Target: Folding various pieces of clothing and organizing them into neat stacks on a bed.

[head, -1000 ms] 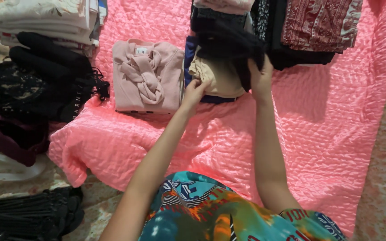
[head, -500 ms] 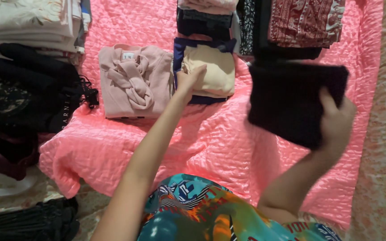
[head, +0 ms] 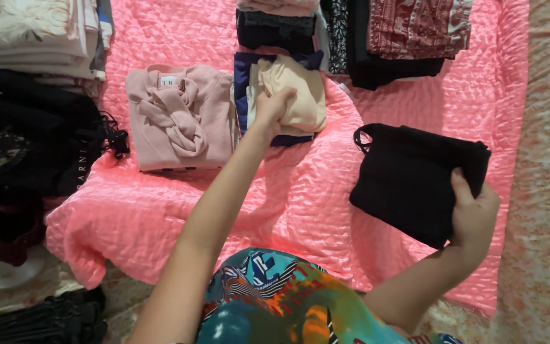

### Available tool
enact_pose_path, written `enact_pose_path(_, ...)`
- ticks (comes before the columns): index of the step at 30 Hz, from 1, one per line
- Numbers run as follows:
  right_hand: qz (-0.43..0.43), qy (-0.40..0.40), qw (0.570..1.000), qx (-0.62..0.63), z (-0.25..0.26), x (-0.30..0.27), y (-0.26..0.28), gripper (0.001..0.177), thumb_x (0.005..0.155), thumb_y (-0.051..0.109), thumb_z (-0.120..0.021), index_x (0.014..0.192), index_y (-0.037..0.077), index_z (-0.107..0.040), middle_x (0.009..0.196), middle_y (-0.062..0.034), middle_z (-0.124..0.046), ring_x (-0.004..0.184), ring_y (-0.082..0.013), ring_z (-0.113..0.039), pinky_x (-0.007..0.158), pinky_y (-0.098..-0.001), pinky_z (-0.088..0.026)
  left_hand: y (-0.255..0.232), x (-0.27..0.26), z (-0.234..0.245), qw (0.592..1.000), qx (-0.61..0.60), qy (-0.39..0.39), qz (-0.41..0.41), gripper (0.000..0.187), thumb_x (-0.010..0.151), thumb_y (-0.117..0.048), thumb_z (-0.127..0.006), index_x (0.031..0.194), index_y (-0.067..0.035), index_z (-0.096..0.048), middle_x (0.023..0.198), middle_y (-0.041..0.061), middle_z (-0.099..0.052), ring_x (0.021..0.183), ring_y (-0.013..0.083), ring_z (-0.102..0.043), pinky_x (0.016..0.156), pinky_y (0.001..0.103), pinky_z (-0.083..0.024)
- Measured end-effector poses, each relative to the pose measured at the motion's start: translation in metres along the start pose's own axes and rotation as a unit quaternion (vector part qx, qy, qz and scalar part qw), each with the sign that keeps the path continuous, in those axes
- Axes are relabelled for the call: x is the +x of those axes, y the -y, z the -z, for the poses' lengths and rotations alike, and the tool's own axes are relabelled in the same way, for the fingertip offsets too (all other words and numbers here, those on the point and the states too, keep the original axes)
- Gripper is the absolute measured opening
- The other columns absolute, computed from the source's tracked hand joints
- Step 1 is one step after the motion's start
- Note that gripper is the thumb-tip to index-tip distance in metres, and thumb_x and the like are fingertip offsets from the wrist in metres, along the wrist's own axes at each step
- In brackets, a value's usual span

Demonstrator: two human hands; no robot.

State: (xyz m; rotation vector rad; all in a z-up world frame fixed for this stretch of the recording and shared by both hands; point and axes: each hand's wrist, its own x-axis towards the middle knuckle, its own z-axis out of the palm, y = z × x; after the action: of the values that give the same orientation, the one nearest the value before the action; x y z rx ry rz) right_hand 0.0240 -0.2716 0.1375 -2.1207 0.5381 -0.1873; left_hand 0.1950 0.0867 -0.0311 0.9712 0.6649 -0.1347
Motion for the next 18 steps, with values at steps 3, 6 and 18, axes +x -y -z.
enact_pose_path(3,-0.005,0.005,1.0,0.008,-0.002,-0.004,0.006,0.029,0.106,0.028,-0.071,0.096,0.002,-0.066,0.081,0.0054,-0.056,0.069,-0.007,-0.047,0.062,-0.0304,-0.039,-0.001,0.008,0.01,0.999,-0.037,0.035,0.009,0.054,0.073,-0.01,-0.073,0.125,-0.005,-0.06,0.103,0.01,-0.072,0.082,0.0268,-0.075,0.061,0.049,-0.067)
enact_pose_path(6,0.01,0.012,1.0,0.018,-0.003,0.002,-0.004,0.027,0.107,0.027,-0.07,0.098,0.002,-0.066,0.083,0.0061,-0.058,0.071,-0.0061,-0.049,0.064,-0.0295,-0.04,-0.02,-0.001,0.027,0.995,-0.013,0.073,-0.065,0.048,0.08,-0.01,-0.079,0.124,-0.001,-0.064,0.105,0.011,-0.074,0.086,0.0239,-0.074,0.069,0.038,-0.065)
enact_pose_path(18,0.049,0.021,0.998,0.035,-0.012,-0.003,-0.005,0.025,0.111,0.024,-0.07,0.106,0.0,-0.067,0.091,0.0054,-0.061,0.08,-0.0065,-0.052,0.071,-0.0286,-0.042,-0.122,-0.106,0.257,0.993,-0.067,0.071,0.066,0.052,0.084,-0.016,-0.069,0.135,-0.007,-0.059,0.118,0.009,-0.073,0.103,0.0231,-0.074,0.083,0.045,-0.062)
